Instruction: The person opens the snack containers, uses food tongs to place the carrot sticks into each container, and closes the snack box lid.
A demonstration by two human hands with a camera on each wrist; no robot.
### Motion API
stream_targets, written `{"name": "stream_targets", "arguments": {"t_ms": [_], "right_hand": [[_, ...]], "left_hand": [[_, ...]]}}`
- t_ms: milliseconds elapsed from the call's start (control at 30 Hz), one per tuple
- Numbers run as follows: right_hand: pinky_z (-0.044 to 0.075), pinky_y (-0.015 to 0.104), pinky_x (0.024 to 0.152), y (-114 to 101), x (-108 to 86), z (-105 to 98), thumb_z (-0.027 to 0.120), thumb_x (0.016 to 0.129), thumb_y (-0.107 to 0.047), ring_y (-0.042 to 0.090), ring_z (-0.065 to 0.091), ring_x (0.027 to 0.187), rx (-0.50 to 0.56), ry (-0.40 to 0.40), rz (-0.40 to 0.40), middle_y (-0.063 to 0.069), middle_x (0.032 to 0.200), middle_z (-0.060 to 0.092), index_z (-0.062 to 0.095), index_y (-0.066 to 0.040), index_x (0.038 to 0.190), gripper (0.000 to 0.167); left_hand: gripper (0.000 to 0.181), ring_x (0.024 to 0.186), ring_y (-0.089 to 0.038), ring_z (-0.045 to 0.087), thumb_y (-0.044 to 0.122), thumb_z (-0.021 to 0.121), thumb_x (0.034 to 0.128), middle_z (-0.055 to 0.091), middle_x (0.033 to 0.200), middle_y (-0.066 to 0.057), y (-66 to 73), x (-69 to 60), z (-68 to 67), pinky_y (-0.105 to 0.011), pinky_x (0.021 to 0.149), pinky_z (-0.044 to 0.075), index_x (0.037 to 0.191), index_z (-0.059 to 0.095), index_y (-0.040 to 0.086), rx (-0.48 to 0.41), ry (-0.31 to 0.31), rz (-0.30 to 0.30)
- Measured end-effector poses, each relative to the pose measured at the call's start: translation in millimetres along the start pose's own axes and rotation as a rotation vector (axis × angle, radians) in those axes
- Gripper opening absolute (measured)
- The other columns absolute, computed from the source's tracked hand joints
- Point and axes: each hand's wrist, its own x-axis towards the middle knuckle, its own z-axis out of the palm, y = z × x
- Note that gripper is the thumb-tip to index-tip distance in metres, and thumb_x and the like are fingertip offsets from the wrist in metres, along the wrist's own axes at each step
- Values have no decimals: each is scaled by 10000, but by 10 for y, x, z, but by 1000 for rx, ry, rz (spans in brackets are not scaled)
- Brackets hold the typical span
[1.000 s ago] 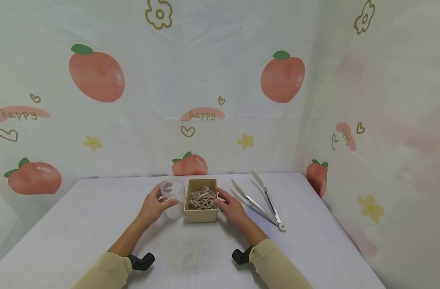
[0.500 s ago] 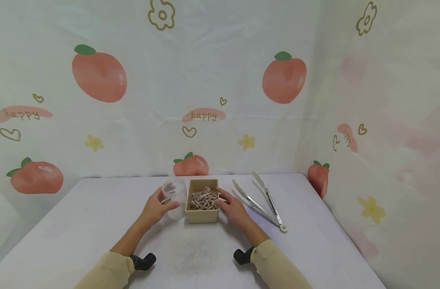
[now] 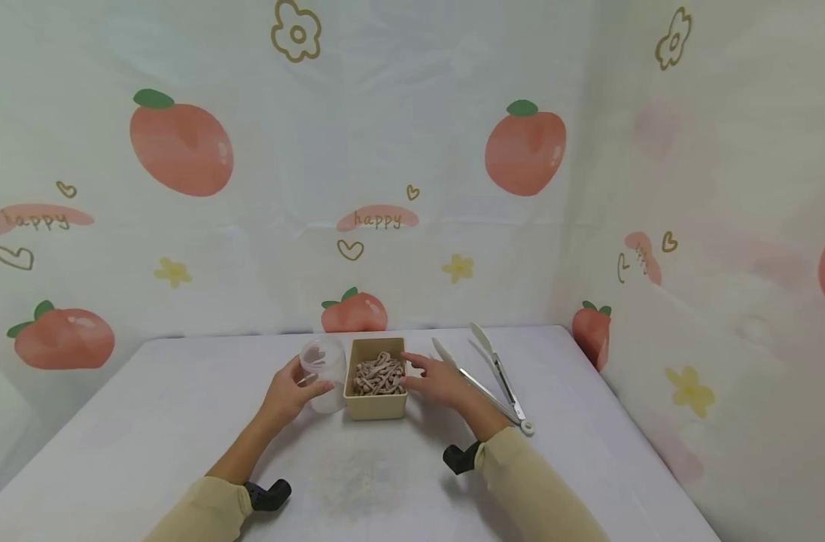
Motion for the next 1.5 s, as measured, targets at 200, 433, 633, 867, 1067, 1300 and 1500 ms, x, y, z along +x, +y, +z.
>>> {"name": "stream_targets", "arguments": {"t_ms": [200, 433, 633, 867, 1067, 1300, 1500], "right_hand": [[484, 483, 901, -164, 39, -99, 636, 939, -286, 340, 569, 1161, -121, -12, 0, 143, 1291, 594, 542, -101, 1383, 490], [513, 453, 842, -390, 93, -167, 624, 938, -260, 284, 619, 1073, -199, 59, -36, 114, 1178, 656, 602, -78, 1304, 410], [511, 416, 835, -563, 133, -161, 625, 949, -235, 223, 626, 1012, -208, 142, -125, 36, 1085, 682, 655, -100, 1212, 297], [519, 378, 814, -671, 220, -42, 638, 945, -187, 183, 635, 919, -144, 246, -236, 3, 968, 688, 687, -81, 1122, 212], [531, 384, 808, -753, 300, 128, 670, 928, -184, 200, 645, 909, -74, 343, -303, 31, 986, 691, 701, -71, 1082, 193], [515, 379, 824, -862, 381, 347, 695, 912, -219, 229, 634, 949, -95, 315, -340, 42, 1043, 682, 694, -90, 1086, 217], [477, 386, 932, -954, 435, 465, 709, 897, -312, 207, 603, 1095, -149, 231, -307, 31, 1176, 670, 697, -97, 1156, 337]], "left_hand": [[815, 1333, -350, 418, 269, 853, 752, 484, 1425, -153, -28, -23, -6, -471, 1047, 372, 1425, 445, 58, -24, 8, 7], [823, 1338, -348, 413, 277, 848, 757, 481, 1430, -157, -53, -27, 9, -488, 1058, 353, 1434, 434, 60, -21, 13, 6], [793, 1331, -347, 422, 257, 840, 769, 489, 1422, -158, -40, -38, 10, -488, 1057, 354, 1422, 442, 51, -21, 10, 30], [808, 1344, -355, 403, 269, 838, 771, 474, 1435, -163, -43, -33, 6, -496, 1062, 342, 1434, 428, 57, -17, -1, 34], [819, 1341, -361, 404, 278, 837, 770, 471, 1436, -168, -46, -29, -3, -503, 1060, 342, 1439, 421, 57, -23, -6, 50], [791, 1313, -361, 441, 264, 833, 776, 495, 1411, -173, -53, -25, -12, -503, 1043, 366, 1427, 437, 53, -30, -9, 65], [783, 1308, -367, 446, 285, 828, 783, 497, 1411, -175, -53, -37, -1, -500, 1031, 376, 1425, 442, 58, -18, -3, 53]]}}
